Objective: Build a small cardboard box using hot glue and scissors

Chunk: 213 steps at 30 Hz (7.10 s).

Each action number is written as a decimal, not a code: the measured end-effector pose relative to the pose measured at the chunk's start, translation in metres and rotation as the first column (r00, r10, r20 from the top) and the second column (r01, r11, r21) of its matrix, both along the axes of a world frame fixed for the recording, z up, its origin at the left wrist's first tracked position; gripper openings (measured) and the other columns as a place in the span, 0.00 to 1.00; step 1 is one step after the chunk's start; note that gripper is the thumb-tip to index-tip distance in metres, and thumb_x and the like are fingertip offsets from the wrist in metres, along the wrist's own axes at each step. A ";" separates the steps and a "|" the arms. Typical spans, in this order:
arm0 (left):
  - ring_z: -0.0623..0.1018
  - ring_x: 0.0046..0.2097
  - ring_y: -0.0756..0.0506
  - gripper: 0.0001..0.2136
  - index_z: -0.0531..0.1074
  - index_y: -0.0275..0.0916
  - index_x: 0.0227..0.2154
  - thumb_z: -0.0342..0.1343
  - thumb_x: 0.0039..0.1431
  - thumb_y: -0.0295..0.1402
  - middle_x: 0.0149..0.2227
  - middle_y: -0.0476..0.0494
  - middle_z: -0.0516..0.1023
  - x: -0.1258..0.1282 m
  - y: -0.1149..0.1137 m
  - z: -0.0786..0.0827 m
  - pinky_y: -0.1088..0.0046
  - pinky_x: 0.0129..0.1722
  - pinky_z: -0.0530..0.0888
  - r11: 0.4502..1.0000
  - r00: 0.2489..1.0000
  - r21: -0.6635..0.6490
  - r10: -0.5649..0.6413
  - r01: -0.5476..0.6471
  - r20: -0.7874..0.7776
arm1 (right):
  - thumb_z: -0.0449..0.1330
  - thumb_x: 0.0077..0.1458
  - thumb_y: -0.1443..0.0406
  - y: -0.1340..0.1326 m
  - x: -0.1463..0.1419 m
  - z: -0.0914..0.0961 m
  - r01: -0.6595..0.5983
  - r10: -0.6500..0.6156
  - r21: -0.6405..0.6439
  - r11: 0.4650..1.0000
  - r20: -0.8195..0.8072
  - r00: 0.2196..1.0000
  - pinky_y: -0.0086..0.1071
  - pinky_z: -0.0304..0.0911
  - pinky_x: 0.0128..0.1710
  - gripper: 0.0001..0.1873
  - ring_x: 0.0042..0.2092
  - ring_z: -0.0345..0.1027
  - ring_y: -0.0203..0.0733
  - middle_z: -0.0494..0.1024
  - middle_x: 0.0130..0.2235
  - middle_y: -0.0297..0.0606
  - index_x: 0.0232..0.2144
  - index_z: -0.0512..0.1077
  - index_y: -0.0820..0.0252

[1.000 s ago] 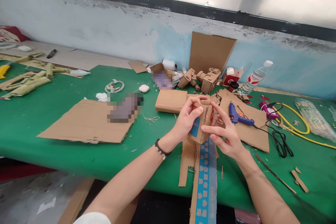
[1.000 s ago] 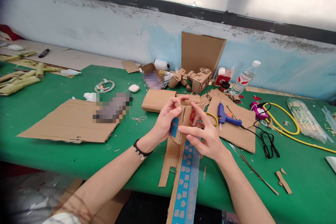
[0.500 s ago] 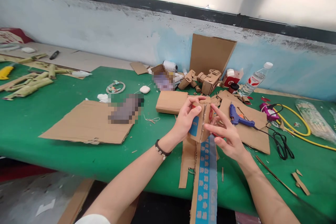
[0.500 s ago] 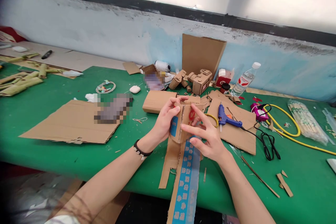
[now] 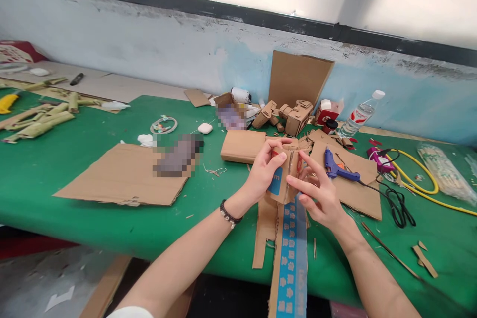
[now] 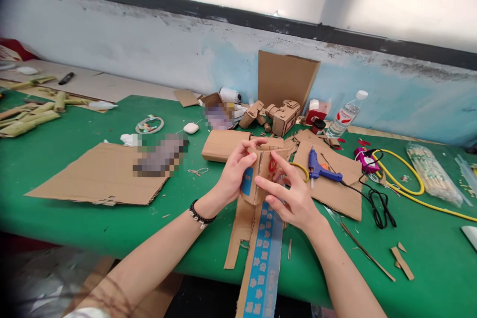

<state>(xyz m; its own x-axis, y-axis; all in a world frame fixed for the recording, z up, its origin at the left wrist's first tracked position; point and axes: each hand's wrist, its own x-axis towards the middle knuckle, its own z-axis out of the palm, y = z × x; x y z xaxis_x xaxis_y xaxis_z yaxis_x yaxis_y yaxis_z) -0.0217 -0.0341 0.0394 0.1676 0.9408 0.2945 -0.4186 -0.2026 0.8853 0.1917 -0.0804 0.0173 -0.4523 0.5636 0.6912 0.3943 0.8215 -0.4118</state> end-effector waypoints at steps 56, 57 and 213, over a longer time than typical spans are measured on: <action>0.79 0.68 0.36 0.15 0.72 0.46 0.45 0.68 0.73 0.49 0.61 0.37 0.83 0.017 -0.027 0.003 0.54 0.71 0.72 0.969 0.977 0.181 0.189 -0.170 -0.098 | 0.63 0.70 0.71 -0.034 -0.043 0.032 0.390 -0.372 0.037 0.920 -0.234 0.898 0.37 0.68 0.33 0.11 0.35 0.71 0.43 0.76 0.34 0.34 0.37 0.69 0.50; 0.79 0.67 0.36 0.15 0.72 0.45 0.44 0.68 0.72 0.49 0.61 0.37 0.83 0.017 -0.026 0.003 0.54 0.71 0.72 0.969 0.978 0.181 0.188 -0.168 -0.095 | 0.63 0.70 0.71 -0.034 -0.041 0.032 0.384 -0.371 0.008 0.923 -0.235 0.898 0.36 0.68 0.34 0.11 0.35 0.72 0.43 0.76 0.34 0.34 0.36 0.69 0.50; 0.81 0.59 0.41 0.16 0.72 0.44 0.62 0.62 0.78 0.42 0.59 0.36 0.79 0.005 0.009 -0.035 0.62 0.57 0.81 0.951 0.932 0.307 0.151 -0.046 -0.330 | 0.67 0.69 0.39 0.013 -0.011 -0.022 0.111 -0.485 -0.663 0.740 -0.412 0.771 0.50 0.78 0.68 0.38 0.67 0.80 0.55 0.72 0.74 0.51 0.71 0.65 0.45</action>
